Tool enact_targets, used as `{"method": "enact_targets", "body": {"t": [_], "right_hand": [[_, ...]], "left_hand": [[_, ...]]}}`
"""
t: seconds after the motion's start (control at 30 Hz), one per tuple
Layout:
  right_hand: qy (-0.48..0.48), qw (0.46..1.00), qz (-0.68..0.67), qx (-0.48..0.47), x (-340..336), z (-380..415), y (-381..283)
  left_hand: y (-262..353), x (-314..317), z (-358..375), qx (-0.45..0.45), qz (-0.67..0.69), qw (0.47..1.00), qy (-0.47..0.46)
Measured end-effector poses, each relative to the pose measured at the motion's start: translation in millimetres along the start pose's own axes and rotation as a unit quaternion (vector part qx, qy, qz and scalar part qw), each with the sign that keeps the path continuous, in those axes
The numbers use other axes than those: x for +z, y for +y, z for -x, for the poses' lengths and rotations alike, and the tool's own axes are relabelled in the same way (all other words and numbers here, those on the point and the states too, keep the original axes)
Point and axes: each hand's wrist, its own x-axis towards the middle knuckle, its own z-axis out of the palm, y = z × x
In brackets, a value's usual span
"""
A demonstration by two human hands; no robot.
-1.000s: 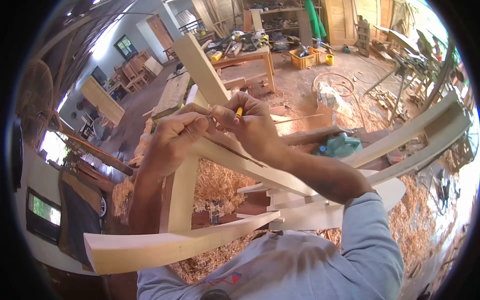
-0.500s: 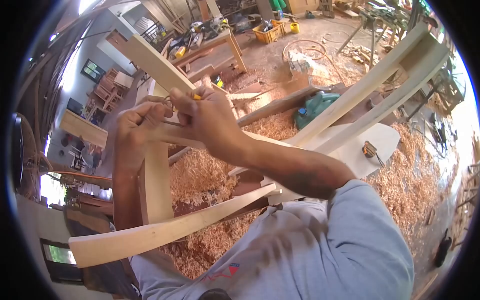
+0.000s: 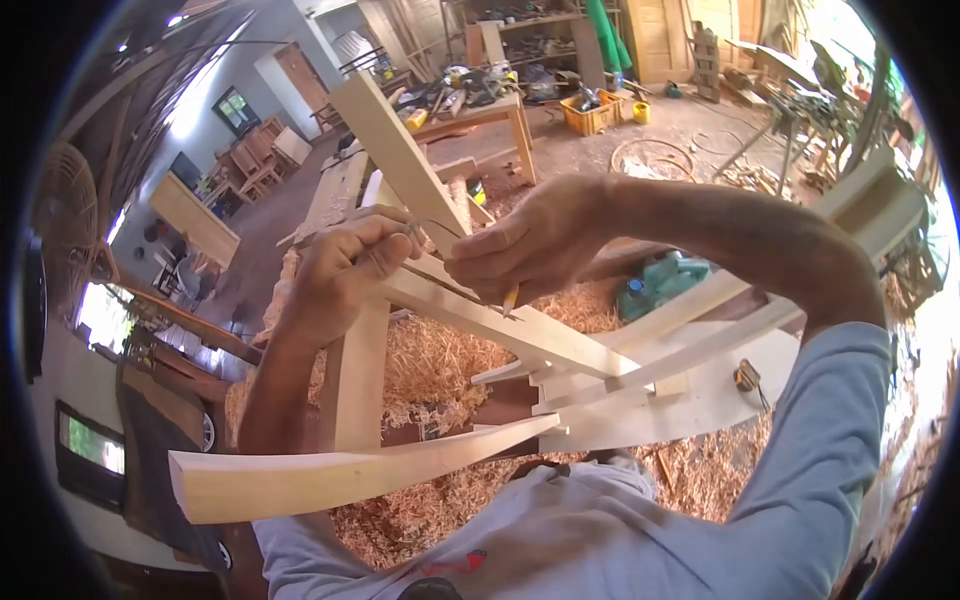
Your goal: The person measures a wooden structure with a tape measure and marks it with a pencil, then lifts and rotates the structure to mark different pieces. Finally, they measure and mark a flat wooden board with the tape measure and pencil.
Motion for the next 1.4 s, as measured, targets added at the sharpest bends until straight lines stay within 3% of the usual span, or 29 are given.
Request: {"method": "enact_targets", "body": {"t": [0.13,0.23,0.3,0.37,0.53,0.67,0.73,0.77,0.83,0.97,1.07,1.23,1.3,1.33,1.4], "right_hand": [[-0.017,0.994,0.014,-0.106,-4.9,-8.9,40.6],[-0.080,0.982,-0.075,-0.153,-4.8,-20.5,54.4],[-0.043,0.985,-0.073,-0.148,-0.8,-26.4,54.0],[0.002,0.989,-0.086,-0.123,6.2,-24.4,52.7],[-0.053,0.975,-0.082,-0.198,0.7,-17.0,66.9],[0.024,0.985,-0.061,-0.160,15.8,-17.6,50.3],[0.111,0.991,-0.066,-0.036,22.3,-20.1,32.9],[0.110,0.991,-0.071,-0.034,27.6,-24.5,18.8],[0.244,0.931,-0.191,0.194,33.1,-37.1,-4.8],[0.263,0.893,-0.215,0.296,28.4,-52.7,-26.6],[0.271,0.903,-0.153,0.294,32.1,-53.1,-32.2],[0.218,0.911,-0.189,0.294,24.1,-55.6,-31.7],[0.271,0.860,-0.199,0.384,26.6,-66.9,-42.6],[0.267,0.860,-0.201,0.387,27.6,-75.9,-48.6],[0.363,0.751,-0.215,0.508,29.4,-97.6,-58.7]], "left_hand": [[-0.2,-2.5,-2.2,-0.012,-0.019,1.000,-0.010],[-1.5,-0.3,-2.1,-0.028,0.000,0.999,-0.016],[-2.3,1.2,-0.6,-0.053,0.053,0.997,-0.006],[1.8,-0.4,-0.6,-0.044,0.021,0.999,-0.010],[4.7,-2.8,-2.0,-0.005,-0.032,0.999,-0.026],[1.6,-1.9,0.2,0.011,-0.043,0.999,-0.023],[2.8,-1.7,-1.5,0.013,-0.037,0.999,-0.022],[3.3,-1.4,-1.1,0.016,-0.034,0.999,-0.016],[1.3,-2.1,-2.9,0.007,-0.029,0.999,-0.019],[3.2,-0.4,-2.2,-0.009,-0.008,1.000,-0.016],[14.4,-1.1,-2.2,-0.030,-0.018,0.999,-0.019],[8.8,1.8,-1.7,-0.020,0.002,1.000,-0.010],[10.5,2.0,-2.4,-0.051,0.011,0.999,-0.001],[10.3,1.7,-3.0,-0.051,0.015,0.999,-0.004],[8.9,1.7,-5.3,-0.051,-0.042,0.998,-0.003]]}}
